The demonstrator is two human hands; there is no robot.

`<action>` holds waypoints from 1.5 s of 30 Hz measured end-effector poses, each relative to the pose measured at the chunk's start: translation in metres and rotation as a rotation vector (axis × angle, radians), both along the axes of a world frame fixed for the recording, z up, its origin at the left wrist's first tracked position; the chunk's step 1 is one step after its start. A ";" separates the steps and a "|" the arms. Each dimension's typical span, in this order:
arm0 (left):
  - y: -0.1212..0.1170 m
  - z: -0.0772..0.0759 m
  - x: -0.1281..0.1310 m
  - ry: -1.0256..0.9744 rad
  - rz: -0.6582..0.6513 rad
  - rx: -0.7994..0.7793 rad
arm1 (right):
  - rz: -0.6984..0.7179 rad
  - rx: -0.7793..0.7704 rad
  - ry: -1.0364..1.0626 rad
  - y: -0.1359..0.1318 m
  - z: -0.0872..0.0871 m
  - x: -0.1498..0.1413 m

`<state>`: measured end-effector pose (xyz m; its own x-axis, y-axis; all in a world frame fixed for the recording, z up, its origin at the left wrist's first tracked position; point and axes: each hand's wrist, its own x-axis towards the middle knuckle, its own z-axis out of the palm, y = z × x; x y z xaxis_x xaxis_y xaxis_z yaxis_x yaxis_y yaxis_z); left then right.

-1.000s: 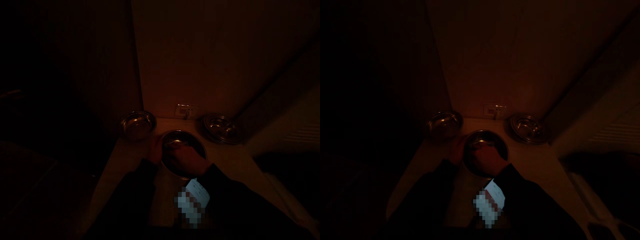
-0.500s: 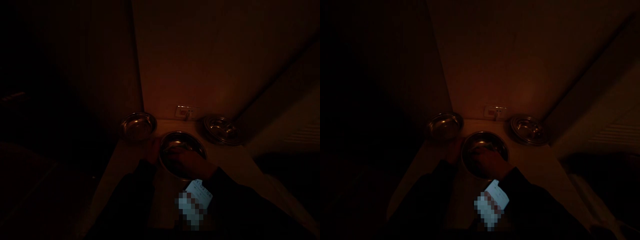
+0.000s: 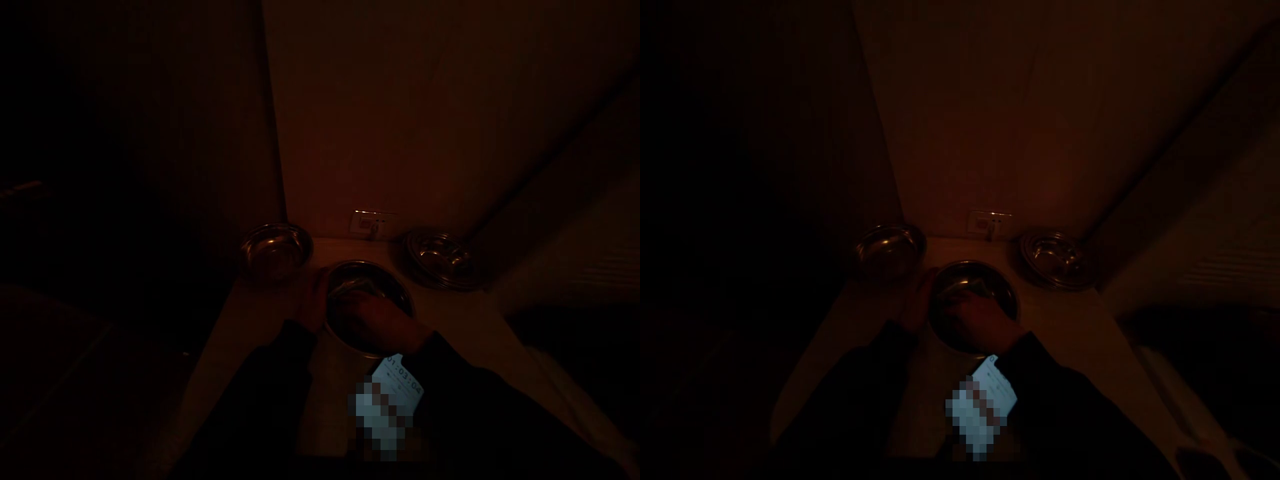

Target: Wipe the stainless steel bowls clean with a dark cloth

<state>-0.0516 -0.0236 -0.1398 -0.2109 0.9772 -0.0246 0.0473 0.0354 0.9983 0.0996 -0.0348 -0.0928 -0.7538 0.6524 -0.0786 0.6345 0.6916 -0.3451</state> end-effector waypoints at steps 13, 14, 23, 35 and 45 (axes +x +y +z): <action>0.003 -0.004 -0.003 -0.048 -0.121 0.048 | -0.156 0.092 -0.097 -0.005 -0.005 -0.018; 0.004 -0.006 -0.004 -0.045 -0.115 0.054 | -0.194 0.108 -0.118 -0.003 -0.006 -0.022; 0.006 -0.014 -0.003 -0.062 -0.101 0.073 | -0.443 0.191 -0.248 0.014 -0.006 -0.024; 0.008 -0.015 -0.003 -0.057 -0.077 0.097 | -0.179 0.107 -0.161 0.003 0.003 -0.020; 0.004 -0.003 -0.003 -0.102 -0.107 0.055 | 0.134 -0.125 0.072 -0.010 0.008 -0.001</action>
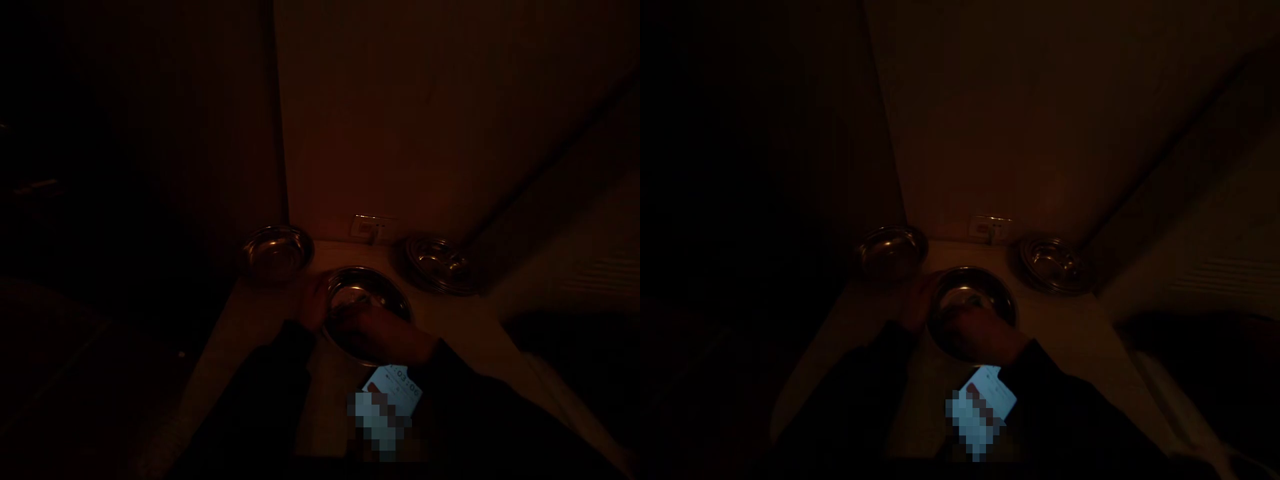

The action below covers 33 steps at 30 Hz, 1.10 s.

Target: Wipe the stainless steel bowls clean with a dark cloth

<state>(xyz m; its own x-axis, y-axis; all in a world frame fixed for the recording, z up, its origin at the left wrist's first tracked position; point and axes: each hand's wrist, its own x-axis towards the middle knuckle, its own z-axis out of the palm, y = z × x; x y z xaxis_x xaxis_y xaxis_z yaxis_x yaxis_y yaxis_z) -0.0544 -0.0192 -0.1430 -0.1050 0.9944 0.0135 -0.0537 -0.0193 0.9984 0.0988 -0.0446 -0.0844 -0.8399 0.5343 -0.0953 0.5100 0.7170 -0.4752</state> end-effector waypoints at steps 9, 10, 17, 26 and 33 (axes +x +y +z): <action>0.004 -0.010 -0.003 0.004 -0.029 0.033 | -0.243 0.189 -0.127 0.022 -0.017 -0.007; 0.004 -0.011 -0.003 0.007 -0.022 0.034 | -0.266 0.197 -0.140 0.025 -0.017 -0.005; 0.004 -0.009 -0.003 0.010 -0.042 0.065 | -0.388 0.254 -0.245 0.030 -0.015 0.012; 0.007 -0.012 -0.003 -0.049 -0.037 0.052 | -0.257 0.238 -0.221 0.022 -0.010 -0.007; 0.004 -0.006 -0.002 -0.096 -0.038 0.014 | 0.099 0.022 -0.023 0.009 0.002 0.004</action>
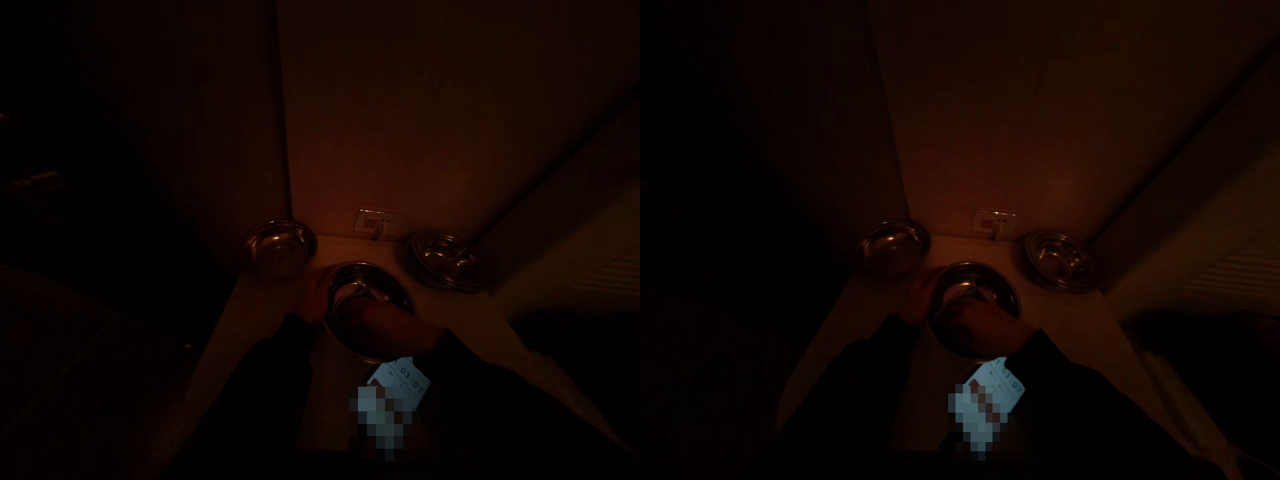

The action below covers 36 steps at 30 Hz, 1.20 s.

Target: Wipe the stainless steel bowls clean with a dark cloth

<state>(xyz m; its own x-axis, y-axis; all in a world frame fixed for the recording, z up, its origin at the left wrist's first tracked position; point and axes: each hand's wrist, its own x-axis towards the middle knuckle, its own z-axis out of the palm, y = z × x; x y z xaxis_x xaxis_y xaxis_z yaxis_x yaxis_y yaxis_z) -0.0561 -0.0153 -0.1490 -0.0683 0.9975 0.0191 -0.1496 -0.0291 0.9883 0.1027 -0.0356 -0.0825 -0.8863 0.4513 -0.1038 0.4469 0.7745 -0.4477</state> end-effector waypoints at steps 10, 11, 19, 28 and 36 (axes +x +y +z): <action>0.003 -0.003 -0.002 0.003 -0.046 0.024 | -0.186 0.077 -0.025 0.007 -0.014 -0.008; 0.003 -0.004 -0.002 -0.001 -0.045 0.016 | -0.240 0.105 -0.054 0.010 -0.016 -0.009; 0.001 0.005 -0.003 0.057 0.052 -0.097 | -0.486 0.243 -0.200 0.025 -0.018 -0.005; -0.003 0.004 -0.003 0.186 0.007 -0.018 | -0.647 0.349 -0.327 0.036 -0.018 -0.002; -0.003 0.005 -0.002 0.212 0.090 -0.038 | -0.520 0.319 -0.290 0.029 -0.015 0.001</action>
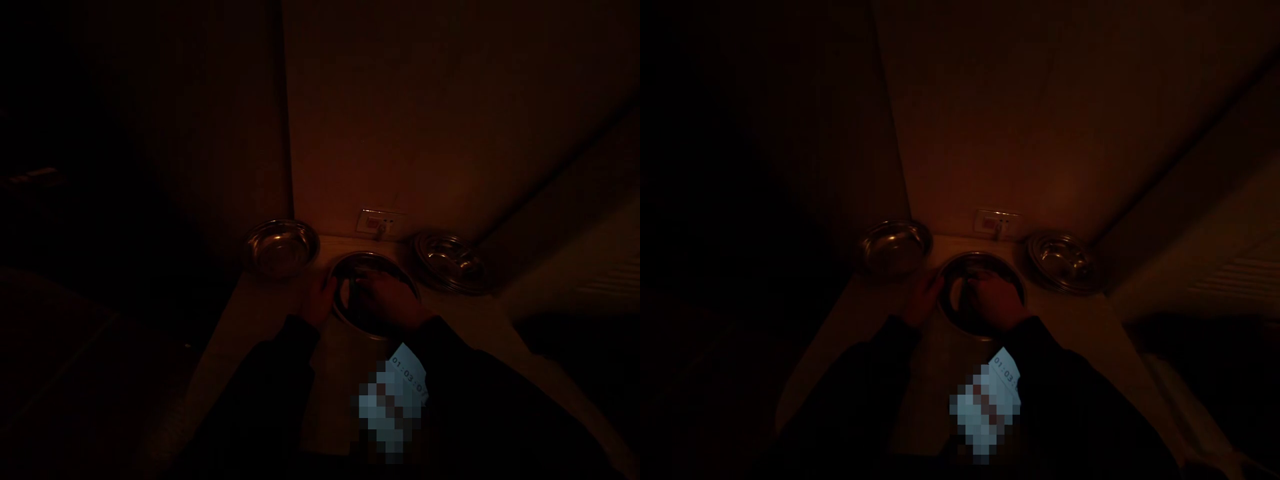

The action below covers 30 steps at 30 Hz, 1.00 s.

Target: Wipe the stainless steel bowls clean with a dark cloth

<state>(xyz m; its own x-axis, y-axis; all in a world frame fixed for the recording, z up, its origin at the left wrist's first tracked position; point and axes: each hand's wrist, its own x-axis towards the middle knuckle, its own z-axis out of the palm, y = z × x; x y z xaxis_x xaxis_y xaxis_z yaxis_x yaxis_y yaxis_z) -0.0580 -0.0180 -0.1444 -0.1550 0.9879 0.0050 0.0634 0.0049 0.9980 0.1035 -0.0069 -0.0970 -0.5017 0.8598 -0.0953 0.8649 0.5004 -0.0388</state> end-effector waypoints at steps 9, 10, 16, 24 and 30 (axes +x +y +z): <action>0.003 -0.001 -0.001 -0.046 0.015 0.015 | 0.089 -0.089 0.092 -0.006 0.002 0.004; 0.003 -0.002 -0.002 -0.043 0.017 0.020 | 0.090 -0.113 0.105 -0.005 0.002 0.006; 0.001 0.001 -0.001 -0.037 0.056 -0.040 | 0.165 -0.214 0.136 -0.005 -0.004 0.020; 0.001 0.000 -0.001 -0.053 0.031 -0.008 | 0.057 -0.055 0.053 0.000 -0.009 -0.002; 0.003 -0.002 0.001 -0.015 0.076 -0.026 | 0.128 -0.073 0.062 0.002 -0.006 -0.011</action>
